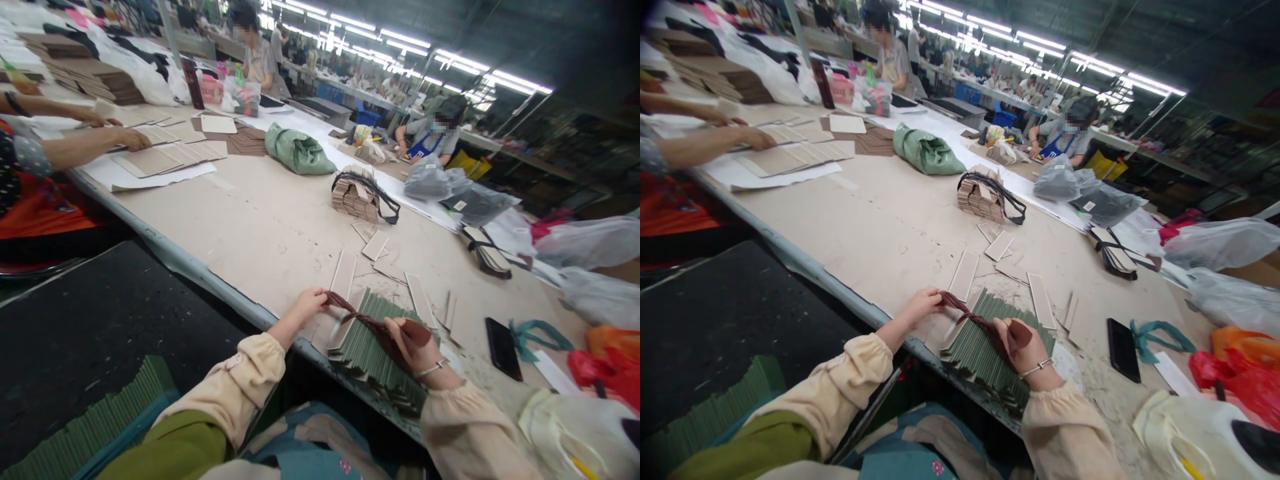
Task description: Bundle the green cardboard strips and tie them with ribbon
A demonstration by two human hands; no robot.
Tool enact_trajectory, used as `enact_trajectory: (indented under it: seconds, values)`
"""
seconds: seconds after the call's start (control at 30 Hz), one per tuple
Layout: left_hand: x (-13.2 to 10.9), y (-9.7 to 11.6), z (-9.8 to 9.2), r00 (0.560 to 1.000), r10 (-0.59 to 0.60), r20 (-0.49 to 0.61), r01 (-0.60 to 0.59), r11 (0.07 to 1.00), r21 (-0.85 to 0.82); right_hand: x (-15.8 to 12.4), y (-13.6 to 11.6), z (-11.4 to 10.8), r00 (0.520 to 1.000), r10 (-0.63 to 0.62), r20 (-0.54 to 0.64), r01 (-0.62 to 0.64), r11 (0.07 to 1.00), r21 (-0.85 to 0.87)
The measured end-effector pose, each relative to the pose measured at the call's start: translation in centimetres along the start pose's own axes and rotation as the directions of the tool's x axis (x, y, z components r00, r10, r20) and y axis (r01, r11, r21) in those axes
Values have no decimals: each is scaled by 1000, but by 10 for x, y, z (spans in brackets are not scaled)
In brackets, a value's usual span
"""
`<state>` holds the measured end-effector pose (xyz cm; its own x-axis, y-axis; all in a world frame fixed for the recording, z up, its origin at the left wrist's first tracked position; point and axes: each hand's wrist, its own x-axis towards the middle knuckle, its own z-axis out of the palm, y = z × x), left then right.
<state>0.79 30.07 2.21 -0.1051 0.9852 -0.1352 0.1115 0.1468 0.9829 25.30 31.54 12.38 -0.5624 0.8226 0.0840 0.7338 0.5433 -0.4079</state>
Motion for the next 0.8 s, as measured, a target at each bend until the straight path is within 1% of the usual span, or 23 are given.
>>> enact_trajectory:
  seconds: [0.03, 0.07, 0.1, 0.13, 0.17, 0.2, 0.23, 0.27, 0.33, 0.4, 0.5, 0.53, 0.6, 0.63, 0.7, 0.77, 0.8]
  values:
    - [-3, 1, 5, 1000, -3, 2, 3, 991, -131, 1, -5, -1, 1000, -15, 4, 15, 996, 84]
    - [-5, 2, 10, 1000, -4, -4, 3, 950, -311, 2, -10, -1, 1000, -10, 19, 7, 985, 171]
    - [-6, 3, 16, 1000, -4, -17, -5, 859, -511, 4, -14, 0, 998, 17, 55, -31, 964, 263]
    - [-7, 4, 21, 999, -4, -37, -23, 730, -683, 5, -19, 1, 992, 67, 105, -100, 930, 354]
    - [-6, 5, 27, 998, 0, -64, -50, 621, -782, 7, -23, 3, 979, 126, 159, -184, 879, 440]
    - [-5, 6, 32, 996, 11, -89, -79, 579, -812, 10, -27, 7, 963, 186, 196, -262, 816, 516]
    - [-3, 7, 36, 994, 29, -109, -104, 616, -781, 12, -31, 11, 948, 238, 212, -318, 750, 579]
    - [0, 8, 40, 991, 50, -122, -123, 685, -718, 16, -33, 16, 937, 285, 202, -346, 691, 635]
    - [4, 8, 45, 989, 83, -122, -139, 804, -579, 25, -38, 26, 921, 364, 142, -347, 596, 724]
    - [7, 6, 49, 986, 111, -121, -156, 861, -484, 36, -43, 36, 905, 409, 122, -334, 501, 799]
    - [8, 2, 49, 974, 200, -105, -221, 940, -259, 50, -47, 45, 893, 399, 209, -357, 343, 869]
    - [9, 0, 49, 969, 231, -93, -244, 955, -169, 53, -48, 47, 891, 388, 234, -367, 314, 876]
    - [11, -3, 45, 961, 269, -66, -270, 963, -7, 56, -47, 47, 885, 387, 259, -383, 289, 877]
    - [12, -5, 43, 959, 278, -53, -275, 960, 51, 55, -45, 47, 881, 390, 267, -390, 279, 878]
    - [16, -7, 38, 958, 286, -18, -282, 952, 119, 50, -40, 44, 874, 385, 295, -408, 253, 877]
    - [20, -7, 34, 945, 319, 67, -325, 913, 246, 41, -36, 41, 875, 351, 334, -429, 242, 870]
    - [21, -6, 32, 934, 337, 120, -358, 873, 332, 36, -34, 40, 877, 339, 342, -435, 252, 865]
